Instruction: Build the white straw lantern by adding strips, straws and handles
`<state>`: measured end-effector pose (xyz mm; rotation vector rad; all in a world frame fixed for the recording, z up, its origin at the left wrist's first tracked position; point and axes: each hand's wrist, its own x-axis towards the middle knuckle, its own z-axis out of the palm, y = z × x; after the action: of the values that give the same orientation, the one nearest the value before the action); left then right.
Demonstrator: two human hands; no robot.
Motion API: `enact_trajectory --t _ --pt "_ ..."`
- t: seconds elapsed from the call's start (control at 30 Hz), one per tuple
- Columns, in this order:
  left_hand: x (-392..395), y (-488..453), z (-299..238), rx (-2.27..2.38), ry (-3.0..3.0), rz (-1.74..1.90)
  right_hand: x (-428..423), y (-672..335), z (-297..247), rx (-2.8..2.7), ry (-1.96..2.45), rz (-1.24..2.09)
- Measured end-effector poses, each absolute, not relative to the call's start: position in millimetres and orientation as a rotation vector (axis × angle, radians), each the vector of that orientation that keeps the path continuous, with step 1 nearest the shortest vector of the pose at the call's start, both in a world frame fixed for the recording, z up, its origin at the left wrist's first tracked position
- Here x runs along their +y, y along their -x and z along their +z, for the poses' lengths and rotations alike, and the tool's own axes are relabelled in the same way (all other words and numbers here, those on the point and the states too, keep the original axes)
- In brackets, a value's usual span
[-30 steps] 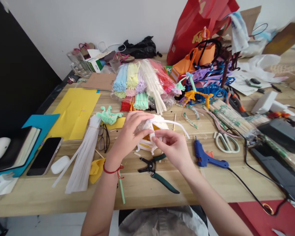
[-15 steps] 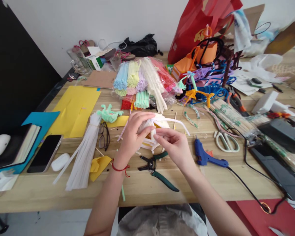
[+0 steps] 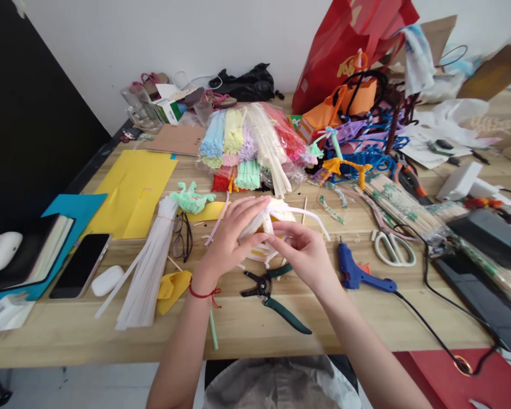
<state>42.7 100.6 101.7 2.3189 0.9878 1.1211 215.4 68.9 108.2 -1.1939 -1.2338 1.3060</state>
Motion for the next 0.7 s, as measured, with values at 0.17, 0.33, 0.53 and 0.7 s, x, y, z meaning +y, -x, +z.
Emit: enact_trajectory --t 0.17,0.33,0.53,0.7 --pt "99.2 -44.8 98.7 1.019 -2.305 1.184 68.0 -210.0 110.5 -1.214 1.229 1.279" --pt "98.3 -49.9 94.1 1.037 -2.276 1.286 68.0 -209.4 109.6 -1.197 1.252 1.259" --pt "97.6 -51.8 91.8 1.035 -2.254 1.292 66.3 -209.2 109.4 -1.243 1.242 1.233" --pt "82.8 -27.3 110.2 1.140 -2.082 1.380 44.3 -229.6 117.6 -1.393 1.326 0.968"
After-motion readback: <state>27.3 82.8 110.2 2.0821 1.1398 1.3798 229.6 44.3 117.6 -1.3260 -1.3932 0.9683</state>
